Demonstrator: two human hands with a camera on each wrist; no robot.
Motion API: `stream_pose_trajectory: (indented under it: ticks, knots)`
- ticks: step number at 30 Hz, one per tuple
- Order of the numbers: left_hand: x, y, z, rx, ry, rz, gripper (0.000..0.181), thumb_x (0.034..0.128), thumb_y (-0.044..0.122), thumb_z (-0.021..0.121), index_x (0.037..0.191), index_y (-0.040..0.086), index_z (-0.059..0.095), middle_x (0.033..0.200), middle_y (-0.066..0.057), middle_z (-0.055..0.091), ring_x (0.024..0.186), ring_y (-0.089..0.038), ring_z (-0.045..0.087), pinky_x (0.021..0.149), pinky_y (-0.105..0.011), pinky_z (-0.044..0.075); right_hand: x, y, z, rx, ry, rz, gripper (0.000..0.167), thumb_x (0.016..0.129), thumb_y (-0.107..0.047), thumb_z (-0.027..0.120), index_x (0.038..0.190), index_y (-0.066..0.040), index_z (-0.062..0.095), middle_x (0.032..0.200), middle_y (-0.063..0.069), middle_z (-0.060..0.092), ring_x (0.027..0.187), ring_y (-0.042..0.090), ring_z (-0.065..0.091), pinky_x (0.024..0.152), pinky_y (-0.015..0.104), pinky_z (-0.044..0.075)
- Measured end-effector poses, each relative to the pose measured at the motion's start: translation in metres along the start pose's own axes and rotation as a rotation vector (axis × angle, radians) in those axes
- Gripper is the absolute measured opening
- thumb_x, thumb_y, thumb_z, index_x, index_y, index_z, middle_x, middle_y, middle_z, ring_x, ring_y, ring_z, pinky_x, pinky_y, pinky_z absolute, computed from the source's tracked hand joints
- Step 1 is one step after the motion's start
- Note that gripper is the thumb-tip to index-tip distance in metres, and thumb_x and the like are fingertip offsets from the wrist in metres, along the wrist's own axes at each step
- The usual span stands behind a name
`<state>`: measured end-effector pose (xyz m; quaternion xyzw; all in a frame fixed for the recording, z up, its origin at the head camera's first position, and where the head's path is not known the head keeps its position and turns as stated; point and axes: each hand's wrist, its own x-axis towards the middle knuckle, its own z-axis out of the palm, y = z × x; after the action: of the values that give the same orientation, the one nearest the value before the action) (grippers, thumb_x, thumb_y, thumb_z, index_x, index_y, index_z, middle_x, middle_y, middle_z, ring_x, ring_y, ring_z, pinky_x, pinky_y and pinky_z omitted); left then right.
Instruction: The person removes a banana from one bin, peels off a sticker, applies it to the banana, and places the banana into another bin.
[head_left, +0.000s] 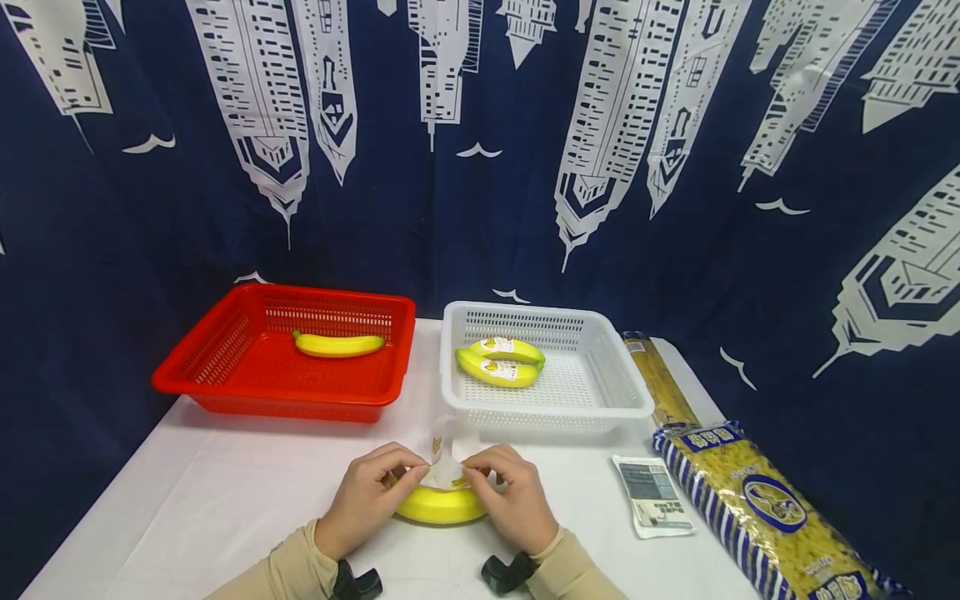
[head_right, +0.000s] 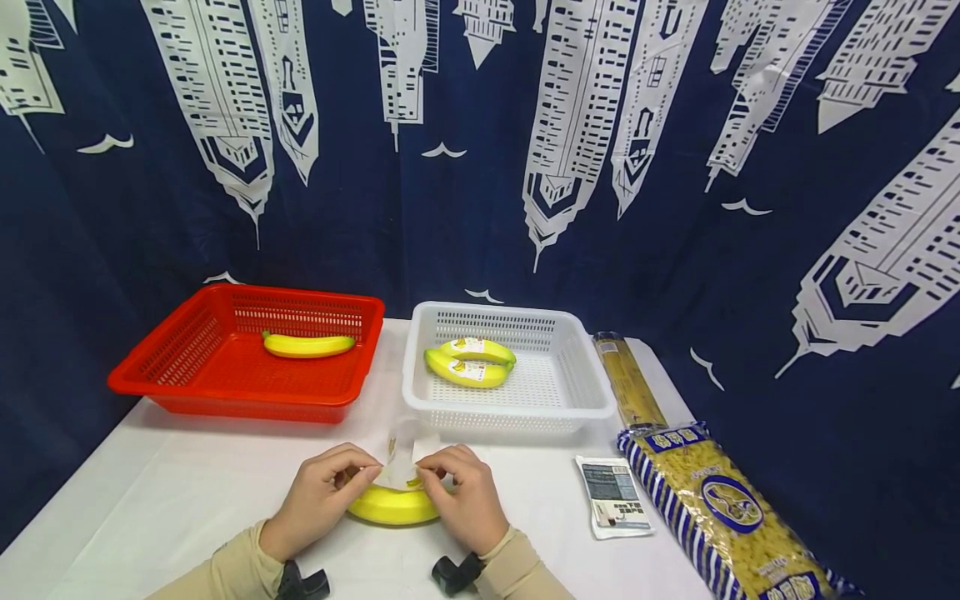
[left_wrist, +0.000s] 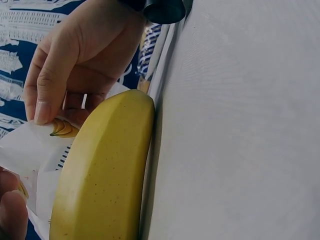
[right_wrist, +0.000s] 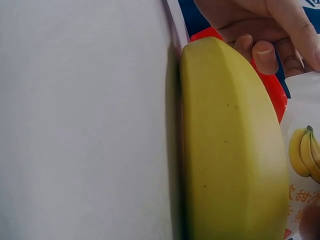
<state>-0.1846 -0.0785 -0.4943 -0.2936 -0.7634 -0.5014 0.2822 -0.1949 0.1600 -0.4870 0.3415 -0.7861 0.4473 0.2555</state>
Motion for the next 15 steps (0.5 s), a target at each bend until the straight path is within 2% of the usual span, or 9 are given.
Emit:
stream_pose_trajectory:
  ticks: [15]
  knots:
    - [0.0007, -0.0005, -0.0002, -0.009, 0.007, 0.002, 0.023, 0.0861, 0.003, 0.081, 0.095, 0.023, 0.075, 0.085, 0.009, 0.069, 0.065, -0.001, 0.052, 0.057, -0.013, 0.043, 0.0001, 0.0045, -0.0019, -0.03, 0.001, 0.071, 0.016, 0.091, -0.009, 0.078, 0.098, -0.023, 0.076, 0.088, -0.014, 0.071, 0.077, 0.004, 0.058, 0.061, 0.027, 0.049]
